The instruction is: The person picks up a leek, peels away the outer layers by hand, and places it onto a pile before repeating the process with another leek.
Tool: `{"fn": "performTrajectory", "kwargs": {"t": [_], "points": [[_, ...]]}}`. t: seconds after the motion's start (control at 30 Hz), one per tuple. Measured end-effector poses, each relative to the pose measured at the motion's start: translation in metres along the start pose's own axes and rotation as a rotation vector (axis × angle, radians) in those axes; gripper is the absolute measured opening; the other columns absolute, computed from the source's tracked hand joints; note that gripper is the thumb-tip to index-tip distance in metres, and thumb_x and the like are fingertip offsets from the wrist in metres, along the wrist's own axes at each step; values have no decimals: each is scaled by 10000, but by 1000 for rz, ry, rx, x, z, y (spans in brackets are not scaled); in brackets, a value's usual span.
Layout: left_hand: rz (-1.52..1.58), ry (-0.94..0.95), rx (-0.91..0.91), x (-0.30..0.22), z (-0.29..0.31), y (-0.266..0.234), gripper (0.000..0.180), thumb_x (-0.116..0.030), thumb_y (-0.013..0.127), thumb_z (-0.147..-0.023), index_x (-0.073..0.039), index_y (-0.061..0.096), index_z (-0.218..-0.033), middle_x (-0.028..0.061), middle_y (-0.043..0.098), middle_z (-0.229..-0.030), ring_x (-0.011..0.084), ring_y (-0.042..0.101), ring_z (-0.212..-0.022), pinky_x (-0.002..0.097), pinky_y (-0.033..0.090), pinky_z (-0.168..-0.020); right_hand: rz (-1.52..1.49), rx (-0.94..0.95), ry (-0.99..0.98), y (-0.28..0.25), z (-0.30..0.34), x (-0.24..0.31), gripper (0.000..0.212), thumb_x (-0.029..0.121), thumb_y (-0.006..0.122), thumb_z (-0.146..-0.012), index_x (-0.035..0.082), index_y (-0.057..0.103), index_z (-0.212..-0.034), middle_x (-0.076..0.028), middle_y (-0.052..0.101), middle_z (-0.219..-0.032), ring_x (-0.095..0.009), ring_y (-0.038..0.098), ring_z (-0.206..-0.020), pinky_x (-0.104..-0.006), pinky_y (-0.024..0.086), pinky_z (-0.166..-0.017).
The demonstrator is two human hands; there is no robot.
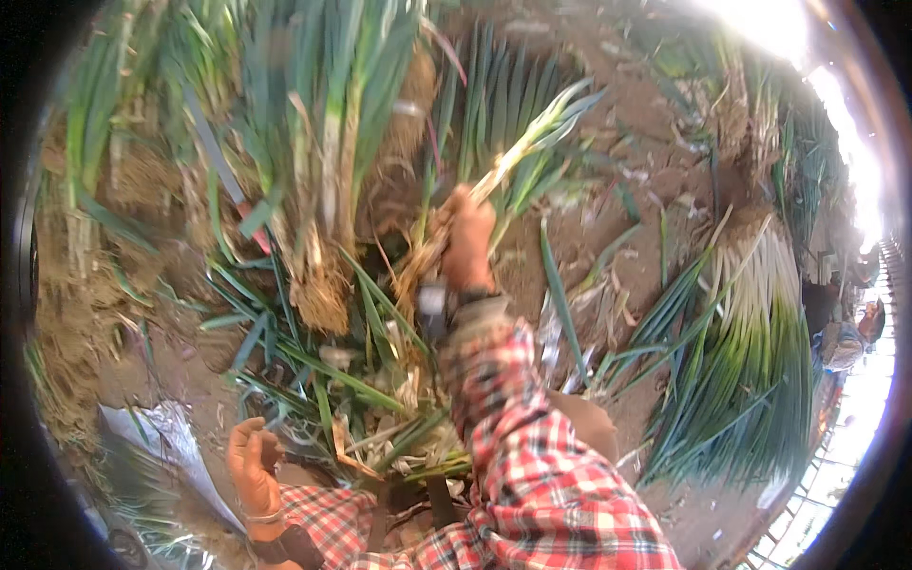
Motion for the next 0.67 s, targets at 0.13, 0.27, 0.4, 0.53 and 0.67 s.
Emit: {"fn": "performTrajectory", "kwargs": {"t": [0.13, 0.27, 0.4, 0.53, 0.67], "points": [[26, 176, -24, -25, 20, -6, 193, -230, 568, -960, -83, 603, -1078, 14, 614, -823, 103, 580, -702, 239, 460, -610, 41, 171, 39, 81, 149, 13, 163, 181, 562, -948, 77, 474, -1038, -17, 525, -694, -114, 496, -511, -259, 435, -455], [8, 360, 170, -97, 40, 29, 299, -276, 539, -980, -63, 588, -1183, 50, 670, -979, 129, 644, -851, 262, 505, -739, 163, 508, 159, 97, 283, 9, 246, 128, 546, -967, 53, 434, -1173, -9, 472, -731, -101, 469, -563, -265, 409, -493], [153, 469, 257, -157, 40, 64, 414, -366, 517, -986, -40, 576, -1234, 69, 673, -1061, 156, 640, -959, 299, 517, -797, 298, 772, 186, 78, 374, 16, 243, 109, 570, -943, 35, 458, -1146, 6, 474, -762, -68, 452, -614, -231, 396, -538], [371, 461, 234, -185, 69, 17, 363, -338, 592, -950, -46, 588, -1166, 56, 665, -1064, 183, 641, -957, 338, 519, -812, 734, 971, -160, 70, 438, 25, 298, 129, 641, -890, 6, 502, -1123, -43, 519, -842, -142, 507, -716, -298, 447, -646], [344, 469, 167, -169, 128, -38, 360, -263, 663, -907, -79, 584, -1206, 53, 677, -1038, 174, 661, -939, 310, 554, -800, 731, 1203, -76, 63, 469, -2, 424, 172, 687, -869, 3, 479, -1198, -81, 579, -949, -186, 540, -834, -330, 468, -750]]}}
Point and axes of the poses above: each hand's wrist, its own z-axis away from the middle knuckle, its own y-axis out of the palm, x = y × z, the point moved 9 cm from there along -z, towards the middle knuckle
